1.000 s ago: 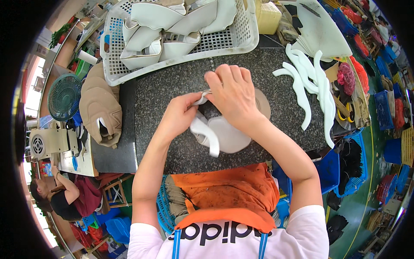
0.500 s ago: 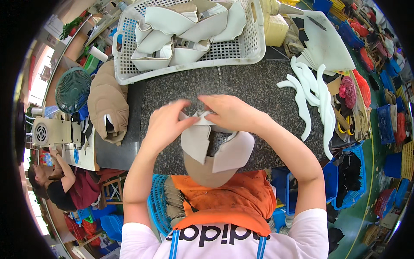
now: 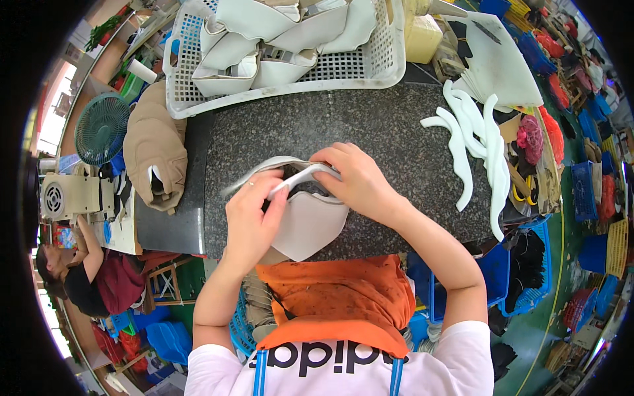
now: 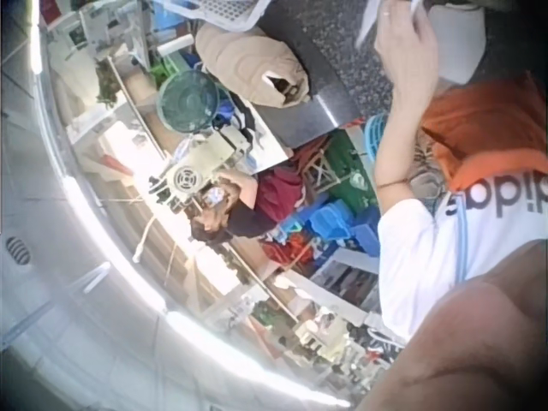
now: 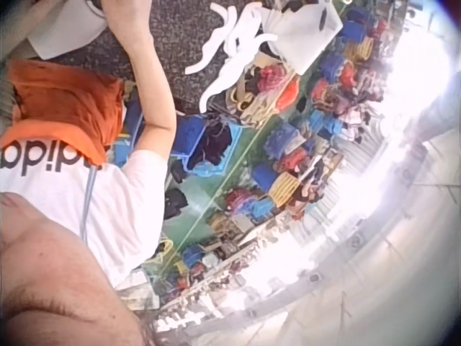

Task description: The person assembles shoe uppers by inserting foam padding strips into collar linings and fitting the assembled linings into the shoe uppers by hand.

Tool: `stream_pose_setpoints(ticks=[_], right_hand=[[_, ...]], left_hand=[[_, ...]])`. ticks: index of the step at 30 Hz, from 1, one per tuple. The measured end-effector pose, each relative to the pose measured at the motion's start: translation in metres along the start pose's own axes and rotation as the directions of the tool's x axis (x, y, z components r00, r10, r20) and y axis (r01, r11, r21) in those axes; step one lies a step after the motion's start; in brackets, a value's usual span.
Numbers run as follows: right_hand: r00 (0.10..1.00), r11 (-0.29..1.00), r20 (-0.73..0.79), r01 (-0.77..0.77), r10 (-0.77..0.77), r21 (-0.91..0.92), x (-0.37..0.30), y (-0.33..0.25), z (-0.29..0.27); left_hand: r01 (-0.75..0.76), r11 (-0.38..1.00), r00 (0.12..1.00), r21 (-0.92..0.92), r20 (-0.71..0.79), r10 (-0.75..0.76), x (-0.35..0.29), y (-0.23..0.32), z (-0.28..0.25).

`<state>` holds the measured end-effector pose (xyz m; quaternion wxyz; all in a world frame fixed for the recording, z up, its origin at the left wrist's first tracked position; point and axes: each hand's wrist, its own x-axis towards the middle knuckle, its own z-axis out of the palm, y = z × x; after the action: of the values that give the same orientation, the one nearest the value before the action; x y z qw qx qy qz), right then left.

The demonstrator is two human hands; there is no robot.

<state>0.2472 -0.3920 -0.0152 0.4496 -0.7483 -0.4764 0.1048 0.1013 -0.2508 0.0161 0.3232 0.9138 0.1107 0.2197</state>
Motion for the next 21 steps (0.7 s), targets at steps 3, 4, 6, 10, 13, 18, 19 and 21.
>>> stream_pose_setpoints(ticks=[3, 4, 6, 10, 13, 18, 19, 21], right_hand=[[0.995, 0.995, -0.011, -0.099, 0.099, 0.011, 0.002, -0.008, 0.006], [0.995, 0.995, -0.016, -0.098, 0.098, 0.016, 0.005, -0.008, 0.012], [0.995, 0.999, -0.095, 0.003, -0.008, -0.051, 0.008, -0.007, 0.021], [1.000, 0.993, -0.010, -0.004, 0.002, -0.121, 0.014, -0.008, 0.025], [0.999, 0.983, -0.020, 0.033, -0.037, -0.183, 0.020, -0.008, 0.029], [0.991, 0.989, -0.022, 0.130, -0.132, -0.077, 0.022, -0.008, 0.034], [0.991, 0.989, -0.022, 0.131, -0.133, -0.075, 0.022, -0.008, 0.034], [0.990, 0.976, -0.013, 0.133, -0.138, -0.174, 0.023, -0.008, 0.034]], left_hand=[[-0.020, 1.000, 0.999, 0.016, -0.039, 0.021, 0.001, -0.007, 0.005], [-0.037, 0.999, 0.997, 0.016, -0.060, 0.037, 0.001, -0.009, 0.006], [-0.012, 0.999, 0.997, 0.051, -0.075, 0.015, -0.003, -0.014, 0.010], [0.025, 0.983, 0.999, 0.182, -0.046, -0.017, -0.001, -0.019, 0.010], [-0.056, 0.979, 0.995, 0.196, -0.074, 0.071, 0.002, -0.024, 0.009], [0.004, 0.987, 1.000, 0.160, -0.025, 0.000, 0.002, -0.026, 0.007], [-0.043, 0.985, 0.999, 0.167, 0.000, 0.044, 0.002, -0.029, 0.007], [-0.100, 0.986, 0.995, 0.131, 0.023, 0.098, 0.003, -0.033, 0.005]])
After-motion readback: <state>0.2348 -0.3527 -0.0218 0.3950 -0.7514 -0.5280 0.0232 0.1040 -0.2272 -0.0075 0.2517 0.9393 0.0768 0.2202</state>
